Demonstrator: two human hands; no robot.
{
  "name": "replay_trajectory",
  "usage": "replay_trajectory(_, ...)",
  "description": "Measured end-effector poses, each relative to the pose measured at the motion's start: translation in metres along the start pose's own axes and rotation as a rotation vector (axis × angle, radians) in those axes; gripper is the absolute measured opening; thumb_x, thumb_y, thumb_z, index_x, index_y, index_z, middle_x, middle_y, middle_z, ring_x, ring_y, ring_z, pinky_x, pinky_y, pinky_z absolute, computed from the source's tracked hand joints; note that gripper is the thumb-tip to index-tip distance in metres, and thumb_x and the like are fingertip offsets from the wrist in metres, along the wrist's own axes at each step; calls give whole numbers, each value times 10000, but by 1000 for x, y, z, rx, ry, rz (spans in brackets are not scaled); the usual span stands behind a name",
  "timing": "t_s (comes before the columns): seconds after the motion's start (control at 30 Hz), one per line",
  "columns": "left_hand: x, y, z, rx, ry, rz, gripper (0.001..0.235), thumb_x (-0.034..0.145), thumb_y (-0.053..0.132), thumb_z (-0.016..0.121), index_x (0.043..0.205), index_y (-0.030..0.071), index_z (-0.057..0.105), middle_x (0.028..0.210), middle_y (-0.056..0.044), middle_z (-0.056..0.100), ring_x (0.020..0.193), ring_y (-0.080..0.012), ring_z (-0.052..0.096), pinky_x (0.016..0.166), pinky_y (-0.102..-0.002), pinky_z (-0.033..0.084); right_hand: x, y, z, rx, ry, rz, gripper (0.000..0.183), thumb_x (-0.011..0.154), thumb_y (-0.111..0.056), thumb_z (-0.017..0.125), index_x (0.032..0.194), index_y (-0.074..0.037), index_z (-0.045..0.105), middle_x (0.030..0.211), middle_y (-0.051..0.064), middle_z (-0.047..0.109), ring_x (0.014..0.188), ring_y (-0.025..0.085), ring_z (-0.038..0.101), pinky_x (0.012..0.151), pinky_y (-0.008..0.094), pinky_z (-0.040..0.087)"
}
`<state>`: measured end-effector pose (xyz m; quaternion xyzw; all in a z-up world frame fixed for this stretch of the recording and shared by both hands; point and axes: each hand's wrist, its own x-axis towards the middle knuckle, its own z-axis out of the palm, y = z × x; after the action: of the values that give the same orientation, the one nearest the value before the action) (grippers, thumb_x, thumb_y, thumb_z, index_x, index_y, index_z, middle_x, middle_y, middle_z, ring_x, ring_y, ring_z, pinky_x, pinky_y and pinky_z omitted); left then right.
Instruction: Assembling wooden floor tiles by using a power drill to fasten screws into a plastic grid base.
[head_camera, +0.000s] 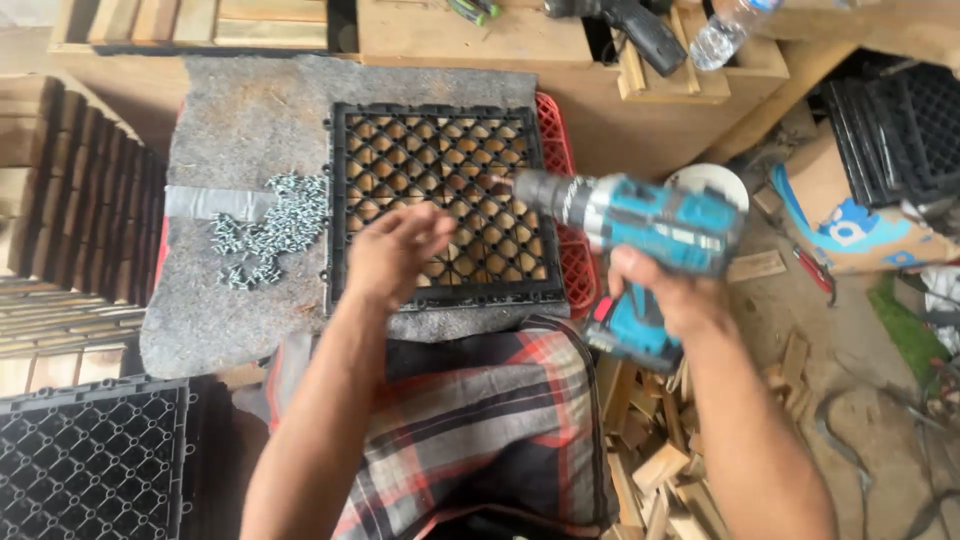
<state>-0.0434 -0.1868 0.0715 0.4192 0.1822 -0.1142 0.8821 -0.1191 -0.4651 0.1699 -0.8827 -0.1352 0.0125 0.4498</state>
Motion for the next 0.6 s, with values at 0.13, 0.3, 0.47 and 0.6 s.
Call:
replay_trajectory(0.13, 22, -24, 18, -99, -75, -137, 341, 905, 191, 779, 1152, -10, 660, 1063, -200, 751, 936, -276, 774, 888, -431, 641, -13, 3, 19, 57, 96, -92, 311, 935, -299, 731, 689, -124, 656, 708, 85, 691, 673, 207, 695, 765, 333, 585)
replay_trajectory(0.3, 30, -40, 27, -211, -107, -191, 349, 907, 287, 794, 1087, 11, 682, 1052, -137, 763, 1001, -217, 758, 966, -393, 619, -9, 0, 19, 77, 202, -248, 445, 978, -252, 713, 558, -107, 685, 569, 74, 701, 520, 178, 709, 621, 288, 608)
replay_trajectory(0.47, 34, -45, 33, -268, -151, -187, 310, 893, 284, 815, 999, 18, 696, 924, -121, 766, 908, -212, 778, 919, -393, 638, -6, 9, 17, 59, 235, -324, 280, 944, -161, 741, 684, -63, 708, 583, 82, 687, 503, 164, 674, 582, 305, 598)
replay_trajectory(0.6, 37, -44, 28, -277, -205, -194, 288, 894, 248, 818, 976, 0, 698, 893, -147, 777, 873, -237, 786, 878, -401, 645, -2, 13, 27, 20, 276, -458, 187, 916, -98, 779, 891, 47, 664, 585, 120, 621, 535, 110, 614, 561, 315, 560)
